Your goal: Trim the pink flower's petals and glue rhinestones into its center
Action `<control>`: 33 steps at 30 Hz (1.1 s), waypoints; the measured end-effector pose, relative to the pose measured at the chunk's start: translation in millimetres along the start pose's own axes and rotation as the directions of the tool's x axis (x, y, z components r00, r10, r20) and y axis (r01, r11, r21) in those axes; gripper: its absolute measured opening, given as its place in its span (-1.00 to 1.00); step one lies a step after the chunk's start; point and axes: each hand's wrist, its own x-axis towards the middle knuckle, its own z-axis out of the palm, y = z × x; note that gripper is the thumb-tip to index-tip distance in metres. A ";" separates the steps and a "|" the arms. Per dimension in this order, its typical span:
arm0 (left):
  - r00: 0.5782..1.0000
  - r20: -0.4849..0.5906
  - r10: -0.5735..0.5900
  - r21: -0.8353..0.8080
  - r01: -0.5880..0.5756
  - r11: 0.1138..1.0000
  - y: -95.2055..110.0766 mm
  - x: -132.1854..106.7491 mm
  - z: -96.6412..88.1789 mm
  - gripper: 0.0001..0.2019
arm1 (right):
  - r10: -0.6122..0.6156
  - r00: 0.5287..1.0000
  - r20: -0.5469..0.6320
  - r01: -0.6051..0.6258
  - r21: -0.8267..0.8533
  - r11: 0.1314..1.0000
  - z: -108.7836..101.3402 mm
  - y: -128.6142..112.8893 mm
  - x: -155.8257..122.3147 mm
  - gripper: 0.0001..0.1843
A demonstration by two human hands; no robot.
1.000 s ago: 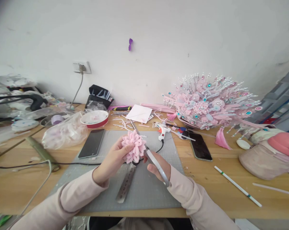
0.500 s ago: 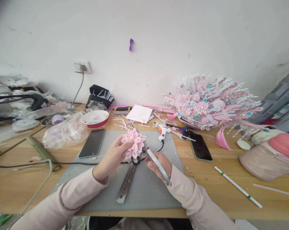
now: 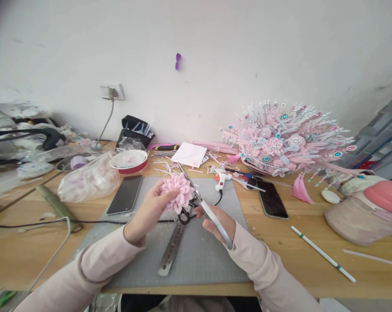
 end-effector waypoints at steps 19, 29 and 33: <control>0.999 0.040 0.005 0.082 -0.008 0.997 1.5 -0.2 -1.7 -0.69 | -0.029 0.999 -0.036 0.018 -0.280 0.960 -6.4 -3.6 3.2 -0.34; 0.999 0.034 0.034 0.071 -0.036 0.997 1.7 0.6 -0.6 -0.66 | 0.149 0.980 -0.129 -0.158 -0.067 0.985 2.8 -9.6 -0.4 -0.33; 0.999 -0.010 0.052 0.059 -0.051 0.997 1.5 2.8 -2.4 -0.66 | 0.068 0.993 -0.097 -0.072 -0.034 0.997 3.0 -9.6 -3.0 -0.28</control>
